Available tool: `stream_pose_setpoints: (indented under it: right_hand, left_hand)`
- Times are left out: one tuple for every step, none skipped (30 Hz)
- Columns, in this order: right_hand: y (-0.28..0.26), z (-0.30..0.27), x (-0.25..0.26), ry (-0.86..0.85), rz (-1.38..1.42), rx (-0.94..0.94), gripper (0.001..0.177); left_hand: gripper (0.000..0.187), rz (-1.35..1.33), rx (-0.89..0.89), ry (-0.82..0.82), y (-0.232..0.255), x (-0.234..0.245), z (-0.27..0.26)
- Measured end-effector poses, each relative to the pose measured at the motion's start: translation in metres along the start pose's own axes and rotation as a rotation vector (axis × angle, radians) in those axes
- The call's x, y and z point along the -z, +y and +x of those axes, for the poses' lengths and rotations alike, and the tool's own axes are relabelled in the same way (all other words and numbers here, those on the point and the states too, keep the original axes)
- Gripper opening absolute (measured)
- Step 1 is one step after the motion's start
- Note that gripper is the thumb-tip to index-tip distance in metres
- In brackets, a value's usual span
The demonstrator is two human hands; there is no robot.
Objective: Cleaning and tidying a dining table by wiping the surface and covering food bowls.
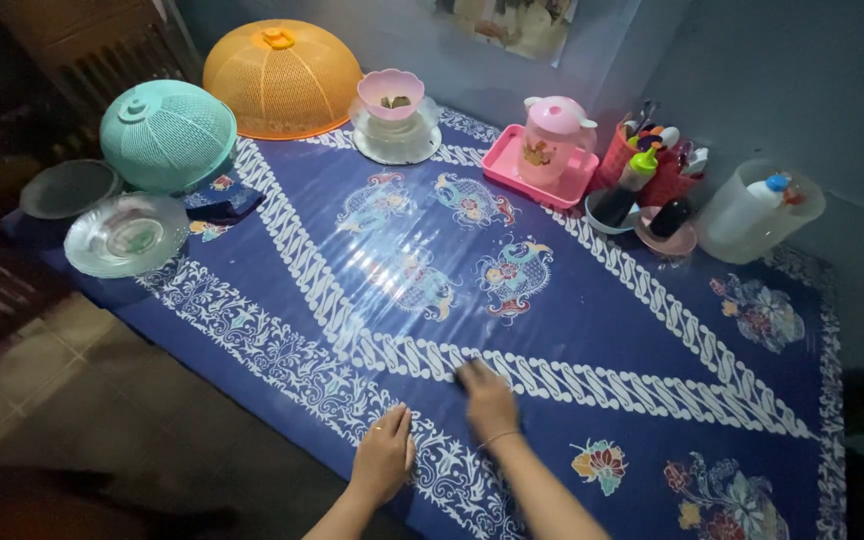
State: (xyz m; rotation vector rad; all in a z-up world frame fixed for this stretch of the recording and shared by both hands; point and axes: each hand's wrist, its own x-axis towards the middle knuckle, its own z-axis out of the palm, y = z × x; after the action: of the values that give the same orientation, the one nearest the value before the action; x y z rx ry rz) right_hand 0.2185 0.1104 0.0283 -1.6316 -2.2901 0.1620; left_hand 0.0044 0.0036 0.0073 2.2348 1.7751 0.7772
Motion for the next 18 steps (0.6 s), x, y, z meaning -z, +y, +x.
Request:
stream_pose_setpoints:
  right_hand:
    - [0.022, -0.002, 0.008, -0.003, 0.002, 0.001, 0.046]
    - [0.046, -0.003, 0.018, -0.007, -0.048, -0.111, 0.047]
    - [0.07, -0.004, 0.028, -0.011, -0.097, -0.223, 0.048]
    - [0.091, -0.008, 0.035, -0.011, -0.1, -0.221, 0.048]
    - [0.112, -0.011, 0.042, -0.015, -0.168, -0.38, 0.05]
    - [0.133, -0.015, 0.048, -0.017, -0.235, -0.539, 0.052]
    - [0.144, -0.017, 0.044, -0.017, -0.235, -0.537, 0.052]
    - [0.156, -0.02, 0.039, 0.014, -0.233, -0.623, 0.051]
    - [0.167, -0.024, 0.035, 0.046, -0.231, -0.71, 0.051]
    - [0.171, -0.021, 0.023, 0.046, -0.232, -0.707, 0.051]
    - [0.175, -0.018, 0.01, 0.115, -0.261, -0.738, 0.05]
    - [0.178, -0.013, -0.003, 0.185, -0.289, -0.767, 0.049]
    - [0.148, -0.003, 0.011, 0.187, -0.288, -0.762, 0.049]
    - [0.117, 0.007, 0.025, 0.209, 0.062, -0.896, 0.041]
    - [0.087, 0.017, 0.039, 0.218, 0.419, -1.005, 0.048]
    - [0.063, 0.02, 0.033, 0.214, 0.419, -1.004, 0.048]
    - [0.04, 0.023, 0.027, 0.154, 0.28, -0.728, 0.039]
    - [0.015, 0.027, 0.021, 0.09, 0.146, -0.45, 0.038]
  left_hand:
    - [0.05, 0.001, 0.003, -0.002, 0.002, 0.002, 0.0]
    - [0.052, 0.025, 0.013, 0.0, 0.005, 0.003, 0.003]
    - [0.054, 0.049, 0.022, 0.002, 0.008, 0.003, 0.005]
    - [0.054, 0.047, 0.024, 0.004, 0.012, 0.005, 0.008]
    - [0.058, 0.071, 0.049, -0.026, 0.015, 0.006, 0.011]
    - [0.062, 0.097, 0.074, -0.056, 0.017, 0.008, 0.014]
    - [0.062, 0.097, 0.076, -0.055, 0.018, 0.009, 0.02]
    - [0.064, 0.096, 0.122, -0.095, 0.019, 0.01, 0.025]
    - [0.065, 0.094, 0.167, -0.134, 0.02, 0.011, 0.03]
    - [0.065, 0.093, 0.169, -0.132, 0.011, 0.001, 0.032]
    - [0.065, 0.101, 0.158, -0.09, 0.003, -0.009, 0.035]
    - [0.065, 0.11, 0.148, -0.045, -0.007, -0.018, 0.038]
    - [0.065, 0.111, 0.15, -0.041, -0.013, -0.02, 0.04]
    - [0.065, 0.154, 0.101, 0.044, -0.021, -0.022, 0.044]
    - [0.065, 0.197, 0.051, 0.128, -0.029, -0.024, 0.047]
    - [0.065, 0.198, 0.055, 0.127, -0.031, -0.022, 0.048]
    - [0.065, 0.234, 0.057, 0.123, -0.034, -0.02, 0.049]
    - [0.065, 0.27, 0.059, 0.12, -0.038, -0.017, 0.05]
